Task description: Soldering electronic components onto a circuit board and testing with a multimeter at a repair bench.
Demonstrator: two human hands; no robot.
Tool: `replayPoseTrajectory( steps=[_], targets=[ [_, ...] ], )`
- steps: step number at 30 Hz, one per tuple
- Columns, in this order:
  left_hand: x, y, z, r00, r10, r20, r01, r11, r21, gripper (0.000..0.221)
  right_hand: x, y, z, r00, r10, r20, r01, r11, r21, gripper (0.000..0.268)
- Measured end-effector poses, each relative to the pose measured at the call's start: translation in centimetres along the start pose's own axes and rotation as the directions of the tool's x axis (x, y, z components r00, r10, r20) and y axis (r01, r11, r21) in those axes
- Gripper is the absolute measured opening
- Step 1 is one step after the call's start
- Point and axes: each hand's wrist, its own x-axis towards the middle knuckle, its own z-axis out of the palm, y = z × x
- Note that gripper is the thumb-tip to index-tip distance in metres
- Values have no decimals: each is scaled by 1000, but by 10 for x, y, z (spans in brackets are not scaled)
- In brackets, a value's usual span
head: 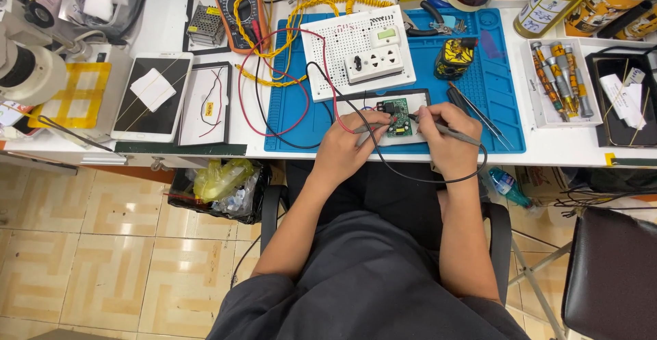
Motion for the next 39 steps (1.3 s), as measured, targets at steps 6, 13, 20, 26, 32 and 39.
replayPoseTrajectory(
  steps=[6, 13, 20, 26, 32, 39],
  targets=[
    [-7, 0, 4, 997, -37, -67, 33, 998, -57, 18, -11, 1, -5, 1000, 3, -2, -3, 999, 38, 18],
    [2, 2, 6, 990, 29, -141, -36, 998, -46, 19, 0, -10, -5, 996, -62, 61, 55, 993, 109, 12],
    [-2, 0, 4, 990, 25, -141, -34, 998, -57, 25, -5, 1, -7, 998, -37, 43, 32, 992, 124, 14],
    [-2, 2, 2, 987, 73, -142, -74, 997, -4, 27, -5, 0, -8, 999, -30, 33, 26, 992, 120, 17],
    [-3, 2, 1, 991, 35, -125, -37, 999, -17, 26, -5, 5, -8, 999, -26, 36, 21, 991, 132, 13],
    [-4, 2, 0, 995, 16, -99, -16, 1000, 5, 25, -4, 5, -8, 997, -37, 68, 28, 991, 129, 14]
  ],
)
